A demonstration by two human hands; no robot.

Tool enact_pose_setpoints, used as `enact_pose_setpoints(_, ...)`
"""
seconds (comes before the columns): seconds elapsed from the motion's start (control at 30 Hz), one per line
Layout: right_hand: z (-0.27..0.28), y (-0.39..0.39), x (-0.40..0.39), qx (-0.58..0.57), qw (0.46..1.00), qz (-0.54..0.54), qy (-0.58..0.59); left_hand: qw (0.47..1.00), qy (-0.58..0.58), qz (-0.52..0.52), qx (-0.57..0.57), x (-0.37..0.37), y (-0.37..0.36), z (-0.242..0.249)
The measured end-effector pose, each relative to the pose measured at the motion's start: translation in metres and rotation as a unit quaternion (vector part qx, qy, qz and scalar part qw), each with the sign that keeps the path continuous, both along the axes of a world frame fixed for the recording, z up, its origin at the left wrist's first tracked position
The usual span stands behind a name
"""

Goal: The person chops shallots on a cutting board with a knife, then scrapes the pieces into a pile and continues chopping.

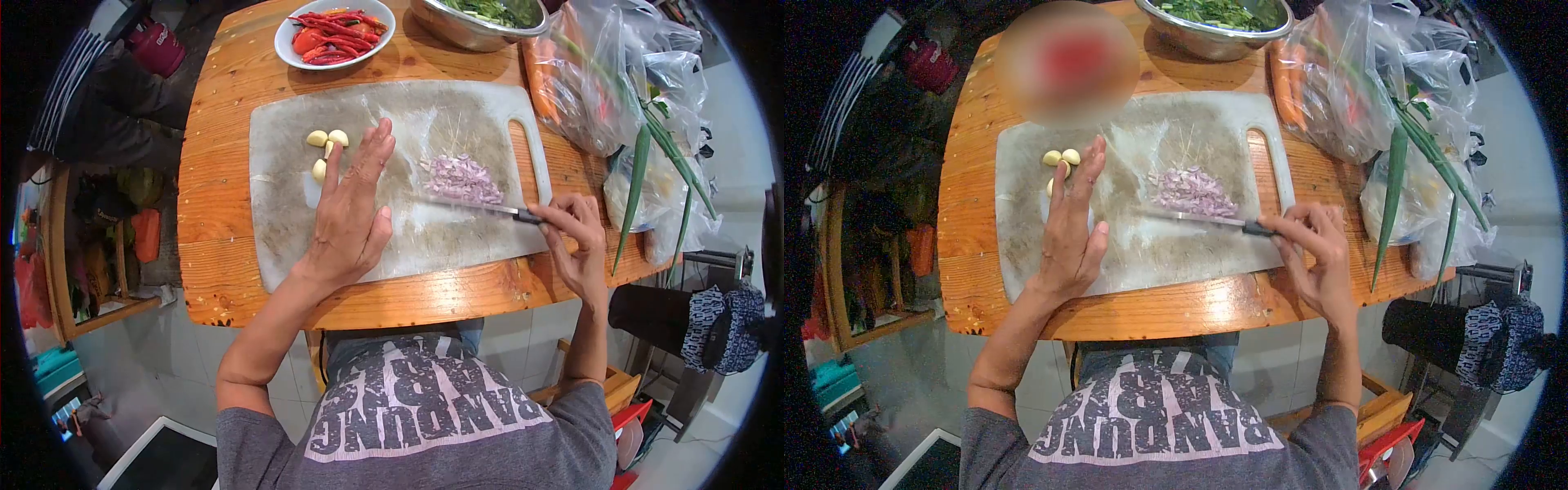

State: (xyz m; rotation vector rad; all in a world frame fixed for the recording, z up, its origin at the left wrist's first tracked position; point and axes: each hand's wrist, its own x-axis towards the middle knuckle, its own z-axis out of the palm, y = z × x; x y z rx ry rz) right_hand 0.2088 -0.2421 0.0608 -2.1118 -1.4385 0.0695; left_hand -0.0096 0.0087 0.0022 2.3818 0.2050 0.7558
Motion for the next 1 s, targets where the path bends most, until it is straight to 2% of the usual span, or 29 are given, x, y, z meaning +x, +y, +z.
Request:
enact_pose_setpoints(0.1, 0.004, -0.013, 0.0, -0.027, 0.997, 0.049, 0.06, 1.0, 0.022, -0.001, 0.017, -0.001, 0.0, -0.002)
enact_pose_setpoints(0.2, -0.004, -0.021, 0.005, -0.037, 0.997, 0.05, 0.052, 0.998, 0.046, -0.001, 0.04, -0.001, -0.002, -0.001)
enact_pose_setpoints(0.3, -0.007, -0.014, 0.014, -0.027, 0.999, 0.024, 0.026, 0.997, 0.052, -0.008, 0.055, -0.001, -0.003, -0.001)
enact_pose_setpoints(0.53, -0.009, 0.027, 0.045, 0.085, 0.995, 0.027, -0.033, 0.992, 0.089, -0.006, 0.084, 0.0, -0.004, 0.002)
enact_pose_setpoints(0.67, -0.018, 0.05, 0.071, 0.039, 0.992, 0.064, -0.103, 0.991, 0.104, 0.009, 0.082, -0.005, -0.001, 0.0)
enact_pose_setpoints(0.8, -0.029, 0.068, 0.079, 0.043, 0.993, 0.11, -0.031, 0.993, 0.091, 0.019, 0.079, -0.003, -0.002, -0.001)
enact_pose_setpoints(1.0, -0.033, 0.069, 0.081, 0.023, 0.987, 0.159, -0.018, 0.989, 0.103, 0.054, 0.096, -0.003, -0.003, -0.001)
